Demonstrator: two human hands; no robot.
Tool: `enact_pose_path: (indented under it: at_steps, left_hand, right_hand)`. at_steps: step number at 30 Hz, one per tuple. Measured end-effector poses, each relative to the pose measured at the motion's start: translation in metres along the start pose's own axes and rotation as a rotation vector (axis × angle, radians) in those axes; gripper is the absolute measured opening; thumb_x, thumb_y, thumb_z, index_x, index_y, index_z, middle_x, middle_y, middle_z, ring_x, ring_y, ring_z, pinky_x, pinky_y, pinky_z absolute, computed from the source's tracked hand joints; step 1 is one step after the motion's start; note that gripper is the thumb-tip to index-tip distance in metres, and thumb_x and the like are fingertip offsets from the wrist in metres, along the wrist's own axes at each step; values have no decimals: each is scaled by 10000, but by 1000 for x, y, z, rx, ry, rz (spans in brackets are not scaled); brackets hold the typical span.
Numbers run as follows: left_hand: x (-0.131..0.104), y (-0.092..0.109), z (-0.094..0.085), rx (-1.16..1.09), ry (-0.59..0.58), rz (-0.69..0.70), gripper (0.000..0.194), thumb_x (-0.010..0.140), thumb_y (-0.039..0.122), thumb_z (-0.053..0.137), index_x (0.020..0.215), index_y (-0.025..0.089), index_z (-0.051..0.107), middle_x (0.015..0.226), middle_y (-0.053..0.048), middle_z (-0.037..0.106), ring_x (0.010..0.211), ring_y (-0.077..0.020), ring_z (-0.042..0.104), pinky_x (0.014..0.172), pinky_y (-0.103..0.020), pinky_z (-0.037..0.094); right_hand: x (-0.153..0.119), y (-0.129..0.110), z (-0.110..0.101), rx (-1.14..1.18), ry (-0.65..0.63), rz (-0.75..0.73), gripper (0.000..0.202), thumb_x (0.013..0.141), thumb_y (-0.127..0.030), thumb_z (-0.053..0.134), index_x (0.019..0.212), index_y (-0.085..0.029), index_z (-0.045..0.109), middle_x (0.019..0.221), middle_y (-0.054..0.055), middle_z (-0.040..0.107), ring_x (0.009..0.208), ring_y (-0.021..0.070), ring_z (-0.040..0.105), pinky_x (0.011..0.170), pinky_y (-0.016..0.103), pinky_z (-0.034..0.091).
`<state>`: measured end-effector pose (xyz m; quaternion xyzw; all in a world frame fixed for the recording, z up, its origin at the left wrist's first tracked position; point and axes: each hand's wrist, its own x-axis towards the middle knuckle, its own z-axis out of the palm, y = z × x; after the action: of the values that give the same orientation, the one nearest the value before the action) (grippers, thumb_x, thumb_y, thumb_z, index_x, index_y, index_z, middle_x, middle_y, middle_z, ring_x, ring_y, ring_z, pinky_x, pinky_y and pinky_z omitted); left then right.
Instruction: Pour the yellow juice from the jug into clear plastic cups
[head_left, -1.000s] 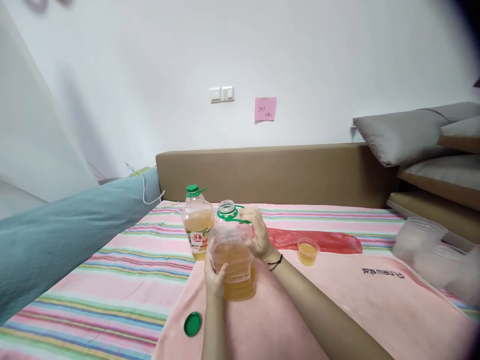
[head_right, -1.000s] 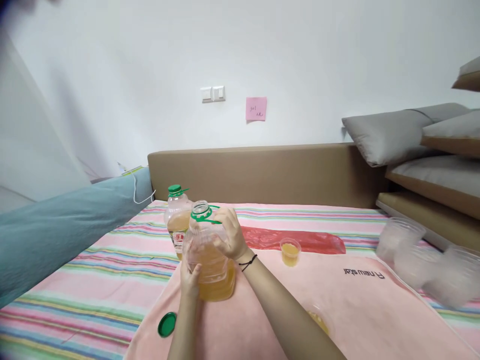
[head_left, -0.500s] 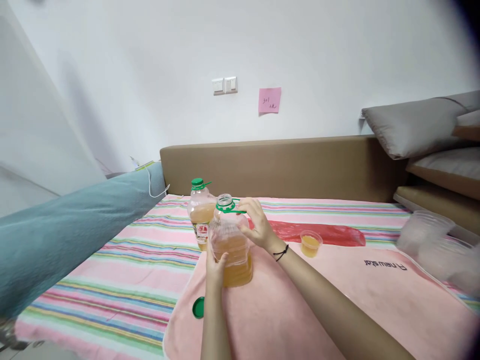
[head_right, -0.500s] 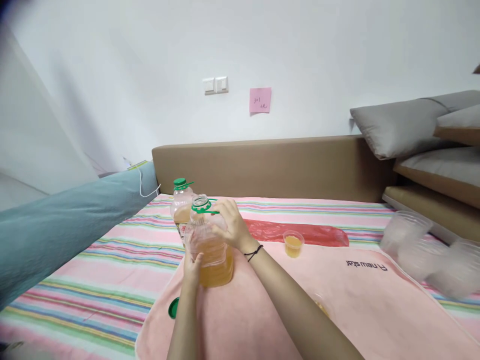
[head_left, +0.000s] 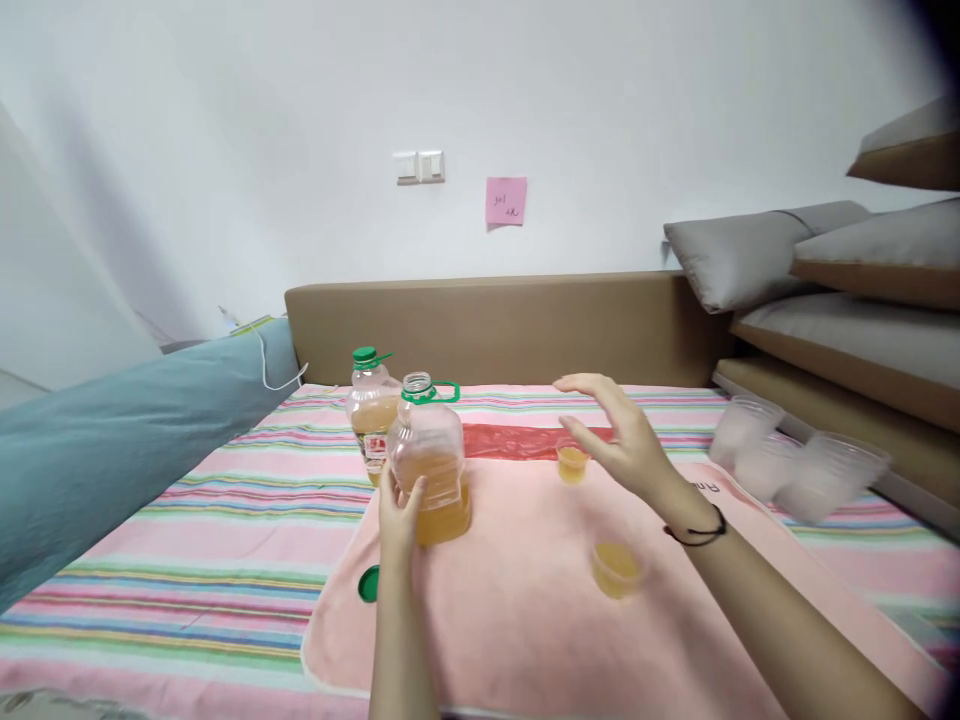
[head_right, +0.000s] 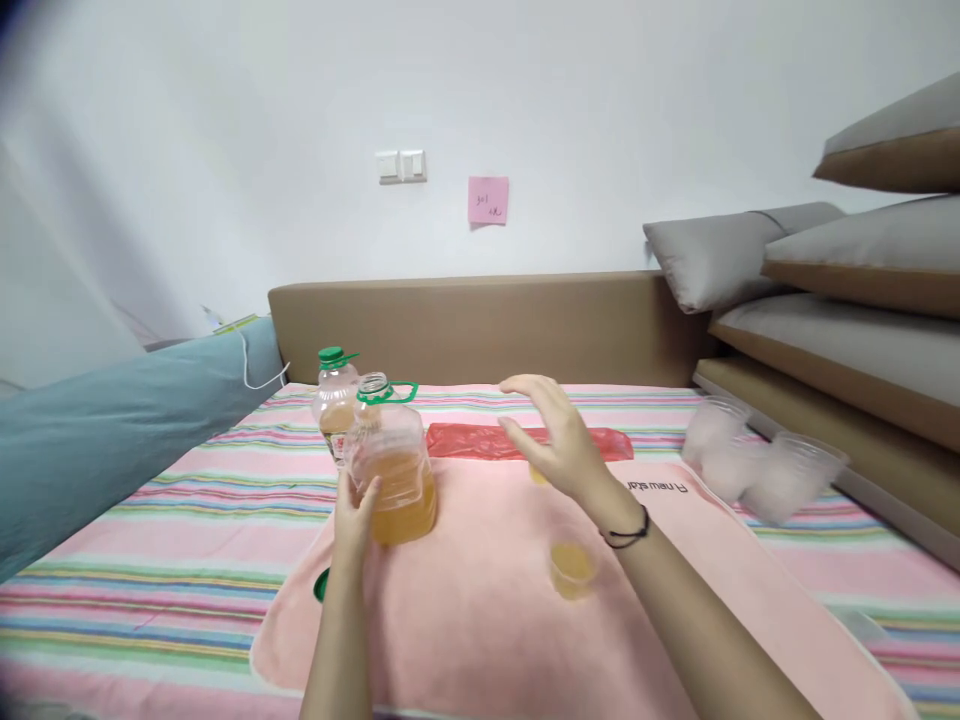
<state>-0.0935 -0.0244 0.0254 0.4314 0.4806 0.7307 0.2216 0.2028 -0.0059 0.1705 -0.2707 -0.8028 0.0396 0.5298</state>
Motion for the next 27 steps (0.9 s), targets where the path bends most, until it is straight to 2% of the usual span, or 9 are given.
enact_pose_path:
  at_steps: [4,8,11,16,21,24,27]
  left_hand:
    - [-5,10,7,15,6,24,616,781,446,680,1329,263,469,1418,-94,498,1337,-263,446,1111,-384,370]
    - [-9,24,9,37,-12,2,598,785,429,678,1318,249,476,1377,-97,536,1301,-264,483,1108,-406,374]
    - [-9,33,7,55,-38,-41,590,795,429,666,1323,253,466,1419,-84,501,1336,-252,443,1131,-412,340]
    - [-6,40,8,100,6,-94,509,829,464,617,1276,246,507,1415,-86,506,1347,-251,430,1133,-432,328]
    - [-8,42,15,145,24,-31,558,823,452,633,1312,248,462,1435,-89,482,1355,-239,418,1140,-397,316]
    - [-13,45,24,201,98,83,673,791,430,673,1362,219,385,1461,-121,428,1363,-248,397,1143,-408,301]
    - [-24,55,40,309,308,354,627,784,378,676,1326,206,412,1451,-107,400,1384,-233,343,1170,-399,237]
  right_hand:
    - [-64,34,-35,-21,23,239,246,897,-364,541,1111,-249,584,1149,73,623,1118,252,578,976,452,473]
    - [-133,67,-43,9,22,474,252,881,-413,542,1048,-235,602,1099,88,644,1054,251,613,934,461,522]
    - [-167,83,-44,27,-21,573,266,876,-429,539,1037,-232,616,1112,103,652,1029,254,637,922,461,534]
    - [-187,95,-53,79,-126,660,302,862,-456,551,1026,-220,646,1096,110,687,1034,275,651,905,452,540]
    - [-193,87,-64,34,-252,668,261,881,-417,535,994,-231,677,1100,111,708,1059,294,647,984,486,486]
    - [-194,78,-62,51,-320,697,262,852,-351,572,1064,-226,663,1149,99,696,1073,280,646,1000,474,478]
    - [-193,73,-54,141,-344,737,328,802,-277,613,1121,-210,647,1188,98,680,1084,263,643,992,446,484]
